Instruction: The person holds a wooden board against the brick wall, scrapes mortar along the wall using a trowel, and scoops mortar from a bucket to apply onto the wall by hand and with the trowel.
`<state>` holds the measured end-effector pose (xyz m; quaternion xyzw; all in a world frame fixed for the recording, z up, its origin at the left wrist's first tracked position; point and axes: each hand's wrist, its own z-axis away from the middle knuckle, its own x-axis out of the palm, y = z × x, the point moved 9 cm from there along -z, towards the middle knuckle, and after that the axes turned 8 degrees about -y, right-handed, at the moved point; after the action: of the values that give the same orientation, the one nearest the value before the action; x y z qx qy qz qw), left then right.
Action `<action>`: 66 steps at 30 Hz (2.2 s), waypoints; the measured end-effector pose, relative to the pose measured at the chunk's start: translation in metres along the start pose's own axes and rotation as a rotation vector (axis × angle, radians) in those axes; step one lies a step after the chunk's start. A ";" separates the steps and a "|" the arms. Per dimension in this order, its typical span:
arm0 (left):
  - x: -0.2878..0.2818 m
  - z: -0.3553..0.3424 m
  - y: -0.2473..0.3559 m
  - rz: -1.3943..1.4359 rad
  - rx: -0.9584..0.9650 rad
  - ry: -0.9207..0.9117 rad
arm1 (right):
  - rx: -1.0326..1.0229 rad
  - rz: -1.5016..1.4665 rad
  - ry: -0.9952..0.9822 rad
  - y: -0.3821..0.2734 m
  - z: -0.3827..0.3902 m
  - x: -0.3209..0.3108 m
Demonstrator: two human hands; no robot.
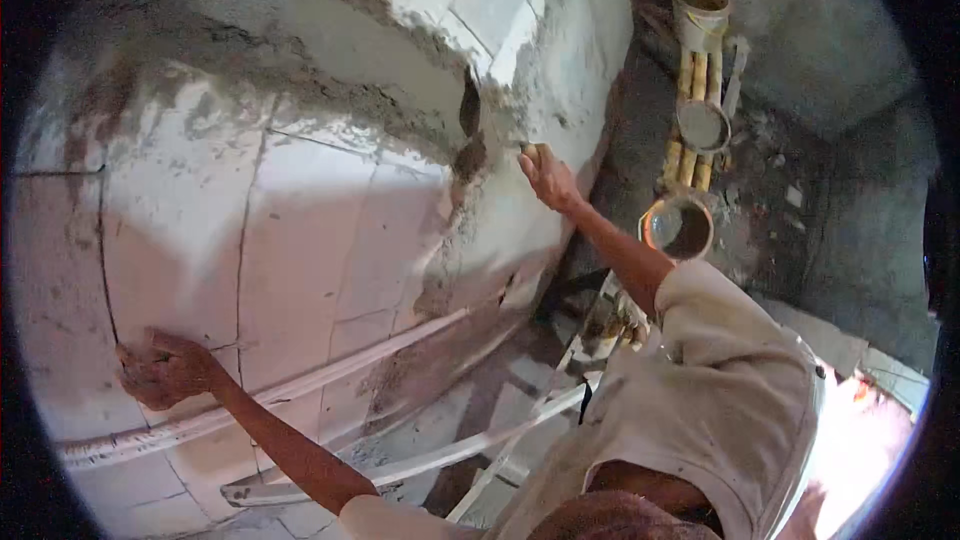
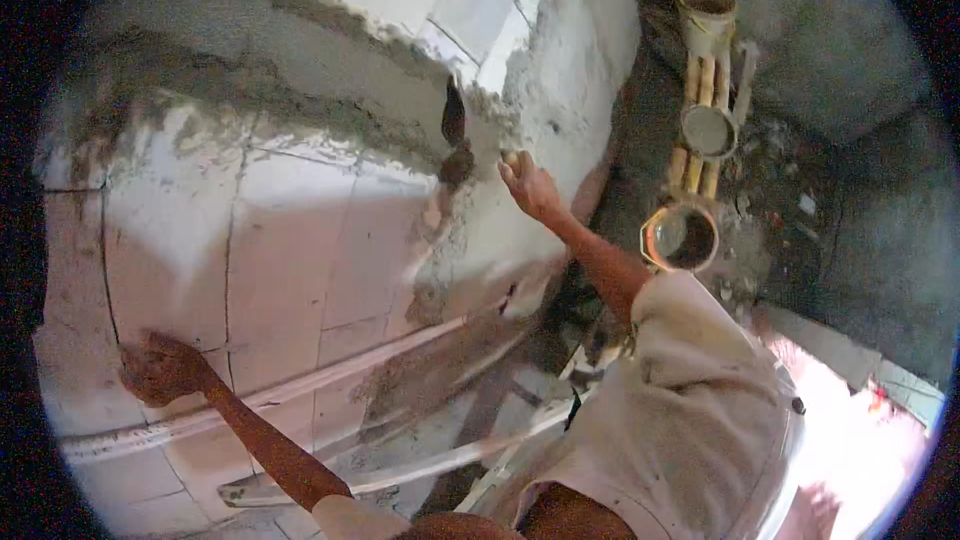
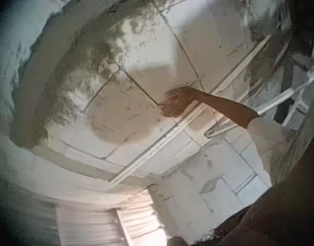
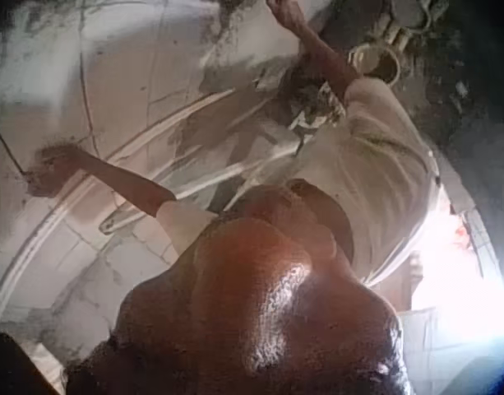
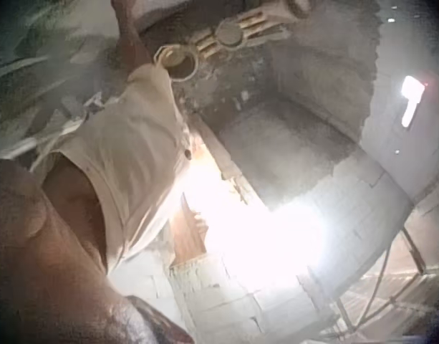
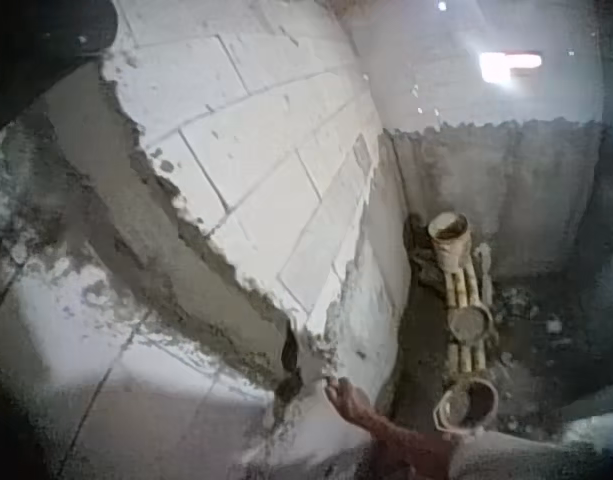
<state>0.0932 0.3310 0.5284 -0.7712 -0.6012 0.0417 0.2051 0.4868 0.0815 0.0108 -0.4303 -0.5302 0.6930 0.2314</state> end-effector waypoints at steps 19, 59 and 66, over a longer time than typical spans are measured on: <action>-0.035 -0.008 0.001 0.289 -0.255 -0.080 | -1.081 0.311 0.753 -0.649 0.030 -0.325; -0.023 -0.002 0.002 0.308 -0.249 -0.119 | -1.063 0.522 1.014 -0.776 0.008 -0.313; -0.023 0.007 -0.009 0.338 -0.302 -0.112 | -0.787 0.594 0.673 -0.644 -0.002 -0.277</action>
<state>0.0762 0.3126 0.5206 -0.8793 -0.4734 0.0278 0.0437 0.5456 0.0801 0.7096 -0.8094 -0.5018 0.3050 0.0061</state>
